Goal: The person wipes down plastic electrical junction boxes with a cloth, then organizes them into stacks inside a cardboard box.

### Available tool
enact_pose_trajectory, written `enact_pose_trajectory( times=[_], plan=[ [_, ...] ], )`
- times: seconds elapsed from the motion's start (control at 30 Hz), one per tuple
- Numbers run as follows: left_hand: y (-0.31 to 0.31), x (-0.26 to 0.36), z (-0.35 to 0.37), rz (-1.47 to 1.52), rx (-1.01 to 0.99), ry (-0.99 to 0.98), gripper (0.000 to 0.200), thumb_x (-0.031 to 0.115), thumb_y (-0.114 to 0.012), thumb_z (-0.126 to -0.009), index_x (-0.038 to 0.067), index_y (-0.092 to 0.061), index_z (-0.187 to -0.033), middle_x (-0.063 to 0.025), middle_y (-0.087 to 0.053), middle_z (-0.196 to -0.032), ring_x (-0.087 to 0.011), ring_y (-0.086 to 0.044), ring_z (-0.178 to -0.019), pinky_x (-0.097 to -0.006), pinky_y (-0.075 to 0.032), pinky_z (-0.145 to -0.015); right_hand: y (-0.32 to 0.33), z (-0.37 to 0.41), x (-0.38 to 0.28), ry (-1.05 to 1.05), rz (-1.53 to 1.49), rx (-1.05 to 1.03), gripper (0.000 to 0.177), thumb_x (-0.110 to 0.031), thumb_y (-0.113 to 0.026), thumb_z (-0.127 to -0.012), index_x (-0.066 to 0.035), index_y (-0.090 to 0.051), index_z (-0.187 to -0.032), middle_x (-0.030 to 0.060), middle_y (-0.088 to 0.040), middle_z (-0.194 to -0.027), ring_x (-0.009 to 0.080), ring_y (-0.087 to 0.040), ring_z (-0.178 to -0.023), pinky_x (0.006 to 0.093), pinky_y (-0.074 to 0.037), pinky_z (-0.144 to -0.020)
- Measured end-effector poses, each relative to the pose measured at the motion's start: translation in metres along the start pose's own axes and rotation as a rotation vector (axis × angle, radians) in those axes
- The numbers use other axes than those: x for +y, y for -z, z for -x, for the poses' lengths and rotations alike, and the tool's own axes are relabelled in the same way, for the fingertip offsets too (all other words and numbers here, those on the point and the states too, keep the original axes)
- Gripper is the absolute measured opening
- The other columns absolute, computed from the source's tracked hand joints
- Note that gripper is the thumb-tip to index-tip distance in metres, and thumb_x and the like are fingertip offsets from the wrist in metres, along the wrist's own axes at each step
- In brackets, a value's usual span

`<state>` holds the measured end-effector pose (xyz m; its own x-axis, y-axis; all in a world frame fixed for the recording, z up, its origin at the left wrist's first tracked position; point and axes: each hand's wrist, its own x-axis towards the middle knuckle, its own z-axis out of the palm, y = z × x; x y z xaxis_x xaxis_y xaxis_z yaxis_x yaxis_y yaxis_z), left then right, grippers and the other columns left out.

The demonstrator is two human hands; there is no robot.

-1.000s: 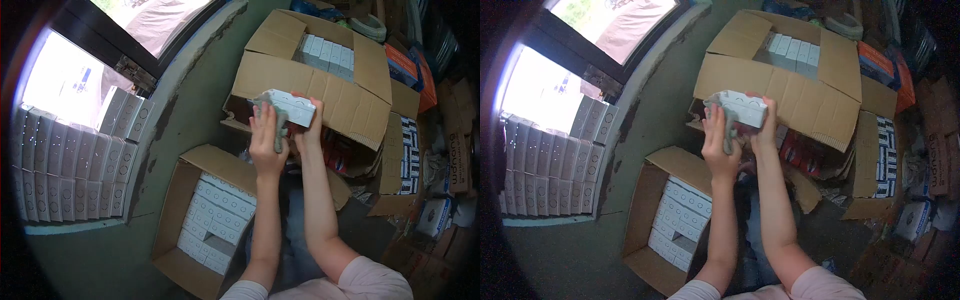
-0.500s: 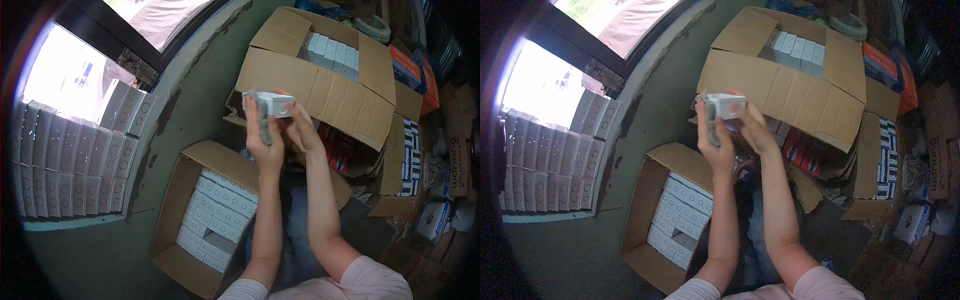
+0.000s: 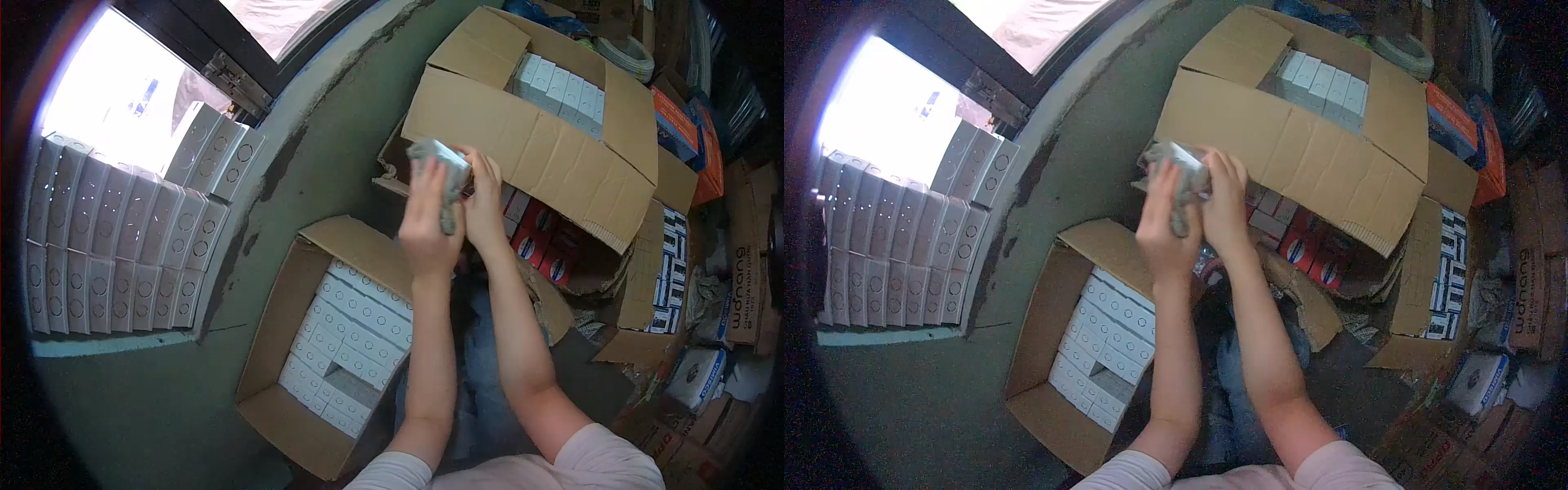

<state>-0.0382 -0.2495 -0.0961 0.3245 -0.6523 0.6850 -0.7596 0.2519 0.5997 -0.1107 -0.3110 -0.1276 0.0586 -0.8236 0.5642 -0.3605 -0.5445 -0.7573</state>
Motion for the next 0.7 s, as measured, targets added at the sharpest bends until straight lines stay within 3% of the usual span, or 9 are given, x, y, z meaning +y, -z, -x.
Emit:
enact_pose_trajectory(
  times=[0.07, 0.13, 0.27, 0.37, 0.43, 0.53, 0.7],
  plan=[
    [-0.001, 0.006, 0.002, 0.039, -0.112, -0.033, 0.042, 0.004, -0.065, -0.080, 0.004, -0.060, -0.122, -0.0167, -0.057, -0.129, -0.0342, -0.049, -0.126, -0.0435, -0.043, -0.101, -0.001, 0.006, 0.036, -0.393, -0.530, -0.130, 0.036, -0.001, -0.067, -0.073, -0.002, -0.054, -0.107, 0.0157, -0.060, -0.110, 0.0338, -0.056, -0.098, 0.0390, -0.042, -0.092],
    [0.003, 0.003, -0.002, 0.020, -0.125, -0.058, 0.042, 0.005, -0.065, -0.080, 0.004, -0.060, -0.122, -0.0171, -0.057, -0.129, -0.0343, -0.049, -0.125, -0.0436, -0.043, -0.102, -0.001, 0.013, 0.025, -0.269, -0.422, -0.061, 0.036, 0.001, -0.065, -0.071, 0.001, -0.054, -0.105, 0.0181, -0.060, -0.107, 0.0351, -0.056, -0.099, 0.0380, -0.043, -0.090],
    [0.003, -0.013, -0.003, -0.038, -0.016, -0.005, 0.038, 0.004, -0.061, -0.083, 0.003, -0.060, -0.121, -0.0172, -0.058, -0.128, -0.0353, -0.050, -0.124, -0.0486, -0.037, -0.106, 0.030, -0.008, -0.011, -0.160, -0.119, -0.330, 0.038, -0.001, -0.065, -0.069, 0.001, -0.055, -0.106, 0.0182, -0.060, -0.104, 0.0360, -0.055, -0.101, 0.0416, -0.043, -0.086],
    [0.003, -0.001, 0.001, 0.069, -0.091, -0.070, 0.037, 0.003, -0.058, -0.084, 0.002, -0.060, -0.120, -0.0172, -0.059, -0.126, -0.0355, -0.052, -0.123, -0.0510, -0.035, -0.107, 0.016, -0.001, -0.005, -0.168, -0.086, -0.095, 0.034, -0.006, -0.067, -0.070, 0.000, -0.055, -0.102, 0.0179, -0.060, -0.103, 0.0376, -0.053, -0.100, 0.0416, -0.043, -0.086],
    [0.005, 0.007, -0.002, 0.083, -0.050, -0.068, 0.034, 0.004, -0.058, -0.084, 0.001, -0.062, -0.117, -0.0179, -0.061, -0.123, -0.0360, -0.053, -0.122, -0.0513, -0.036, -0.106, 0.006, 0.001, -0.001, -0.134, -0.298, -0.029, 0.028, -0.012, -0.068, -0.071, -0.001, -0.056, -0.094, 0.0156, -0.060, -0.094, 0.0372, -0.054, -0.094, 0.0408, -0.043, -0.084],
    [0.004, 0.000, -0.010, -0.061, 0.105, 0.014, 0.026, 0.006, -0.057, -0.088, -0.001, -0.065, -0.112, -0.0192, -0.064, -0.117, -0.0359, -0.056, -0.118, -0.0504, -0.040, -0.103, 0.020, -0.003, -0.016, -0.072, -0.179, -0.222, 0.027, -0.013, -0.069, -0.071, -0.002, -0.059, -0.094, 0.0139, -0.062, -0.090, 0.0359, -0.057, -0.091, 0.0405, -0.044, -0.082],
    [0.009, 0.003, -0.003, 0.096, 0.001, -0.074, 0.023, 0.006, -0.057, -0.089, -0.003, -0.065, -0.108, -0.0192, -0.065, -0.113, -0.0347, -0.058, -0.116, -0.0496, -0.039, -0.104, 0.019, -0.005, -0.015, -0.209, -0.222, -0.209, 0.023, -0.013, -0.069, -0.070, -0.003, -0.056, -0.087, 0.0140, -0.062, -0.088, 0.0362, -0.058, -0.091, 0.0430, -0.044, -0.080]
  ],
)
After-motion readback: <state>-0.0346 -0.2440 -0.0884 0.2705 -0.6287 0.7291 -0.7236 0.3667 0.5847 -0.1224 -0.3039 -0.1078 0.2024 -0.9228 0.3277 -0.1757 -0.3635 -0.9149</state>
